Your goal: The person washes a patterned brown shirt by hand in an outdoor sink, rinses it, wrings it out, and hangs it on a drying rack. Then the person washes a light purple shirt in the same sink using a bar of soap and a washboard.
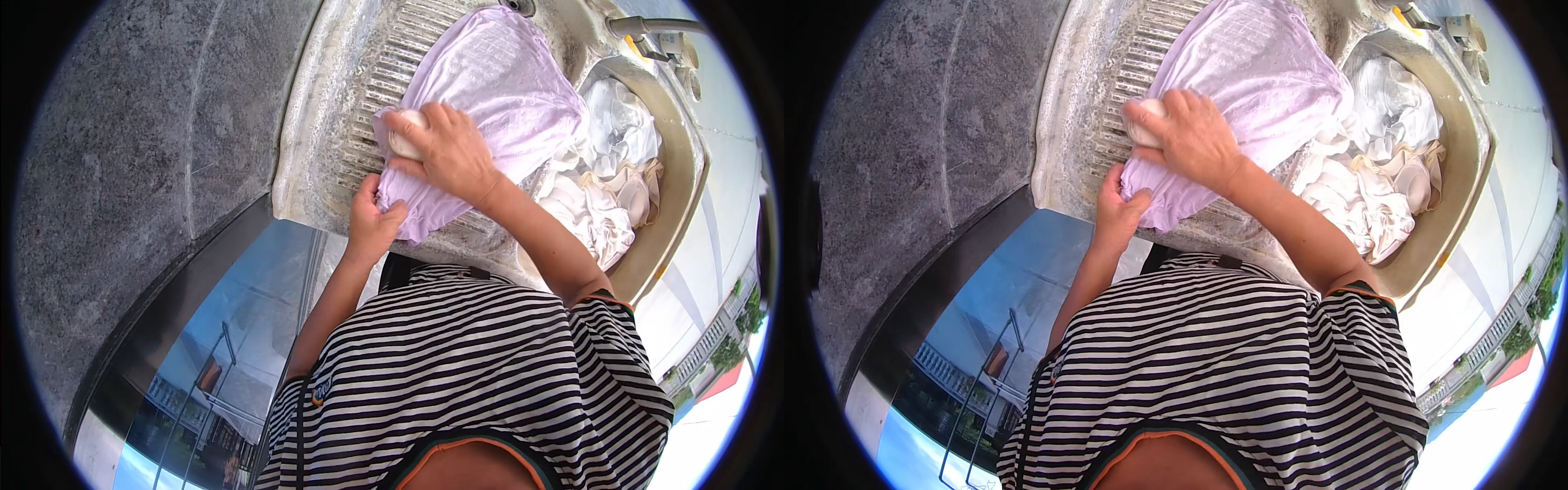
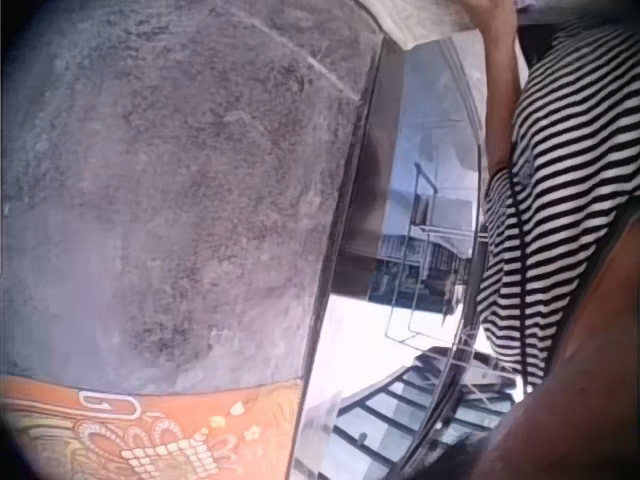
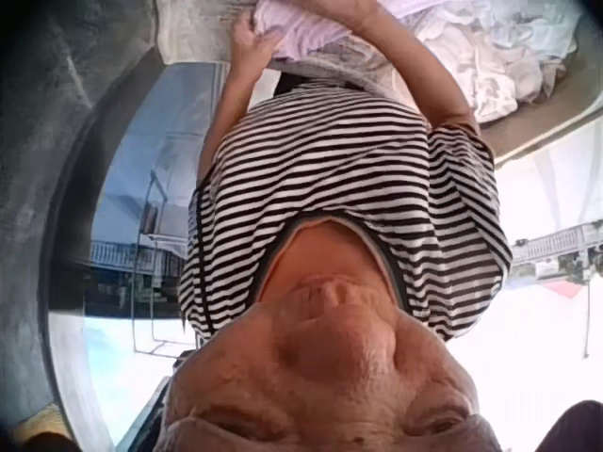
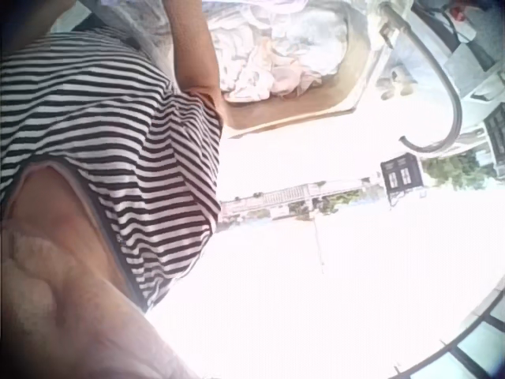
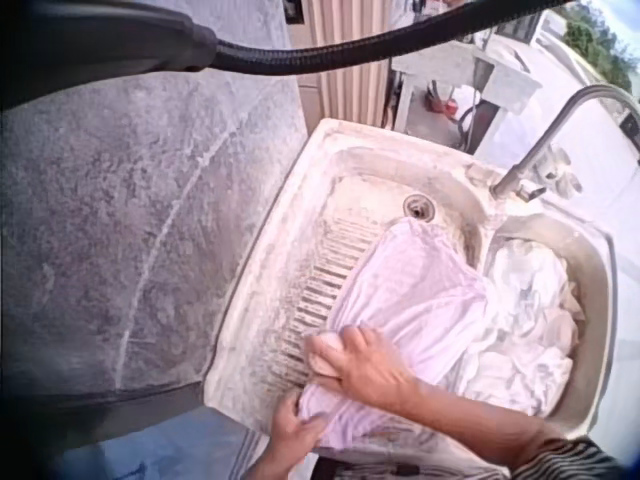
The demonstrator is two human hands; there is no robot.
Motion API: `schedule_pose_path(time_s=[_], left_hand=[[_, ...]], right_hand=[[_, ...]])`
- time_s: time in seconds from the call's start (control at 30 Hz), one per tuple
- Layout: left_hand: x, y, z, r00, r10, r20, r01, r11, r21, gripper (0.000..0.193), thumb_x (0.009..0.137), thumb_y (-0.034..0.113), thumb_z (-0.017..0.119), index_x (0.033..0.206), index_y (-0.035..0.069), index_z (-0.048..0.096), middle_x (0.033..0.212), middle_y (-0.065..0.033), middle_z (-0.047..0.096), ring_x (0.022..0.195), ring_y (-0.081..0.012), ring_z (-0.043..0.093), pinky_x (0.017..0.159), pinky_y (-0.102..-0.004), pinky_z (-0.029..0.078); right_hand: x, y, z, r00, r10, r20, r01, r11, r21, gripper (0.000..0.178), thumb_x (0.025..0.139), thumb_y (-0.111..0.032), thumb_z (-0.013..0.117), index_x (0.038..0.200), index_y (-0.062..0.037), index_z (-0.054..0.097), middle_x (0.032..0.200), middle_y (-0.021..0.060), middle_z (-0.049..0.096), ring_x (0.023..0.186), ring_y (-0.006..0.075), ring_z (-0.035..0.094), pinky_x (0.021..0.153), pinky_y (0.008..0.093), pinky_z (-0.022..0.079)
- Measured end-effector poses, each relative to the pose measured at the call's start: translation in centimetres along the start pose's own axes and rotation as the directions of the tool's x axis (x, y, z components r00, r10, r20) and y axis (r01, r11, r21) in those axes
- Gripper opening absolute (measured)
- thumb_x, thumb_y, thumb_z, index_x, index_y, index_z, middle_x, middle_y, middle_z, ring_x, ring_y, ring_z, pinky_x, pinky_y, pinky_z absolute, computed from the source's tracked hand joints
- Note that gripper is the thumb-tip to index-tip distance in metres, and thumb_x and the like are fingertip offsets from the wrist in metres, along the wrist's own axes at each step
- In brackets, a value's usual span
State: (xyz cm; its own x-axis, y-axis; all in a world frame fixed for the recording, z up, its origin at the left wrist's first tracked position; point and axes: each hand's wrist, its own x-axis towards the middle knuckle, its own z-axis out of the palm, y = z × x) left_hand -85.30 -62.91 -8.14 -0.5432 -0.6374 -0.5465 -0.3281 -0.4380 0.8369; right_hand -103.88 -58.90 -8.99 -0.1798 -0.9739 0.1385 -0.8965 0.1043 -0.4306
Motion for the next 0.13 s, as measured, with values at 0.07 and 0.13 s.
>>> schedule_pose_path(time_s=[0.07, 0.13], left_hand=[[0.0, -1.3, -0.1, 0.992, 0.119, 0.049, -0.124, 0.983, 0.136, 0.021, 0.077, 0.003, 0.063, 0.096, -0.001, 0.056, 0.088, -0.0046, 0.059, 0.081, -0.0092, 0.052, 0.074, -0.0266, 0.046], [0.4, -1.9, 0.1, 0.982, 0.189, 0.008, -0.188, 0.969, 0.163, 0.020, 0.078, 0.002, 0.062, 0.096, -0.002, 0.056, 0.086, -0.0053, 0.058, 0.081, -0.0097, 0.052, 0.074, -0.0268, 0.046]], right_hand=[[4.3, 7.0, 0.4, 0.980, 0.133, -0.147, -0.160, 0.967, -0.196, 0.059, 0.084, -0.060, 0.064, 0.132, -0.0272, 0.056, 0.101, 0.0141, 0.060, 0.083, 0.0309, 0.065, 0.072, 0.0407, 0.055], [8.2, 8.4, -3.8, 0.878, 0.476, 0.050, -0.477, 0.878, 0.026, 0.070, 0.078, -0.036, 0.077, 0.136, -0.0106, 0.049, 0.111, 0.0279, 0.060, 0.103, 0.0412, 0.063, 0.091, 0.0517, 0.050]])
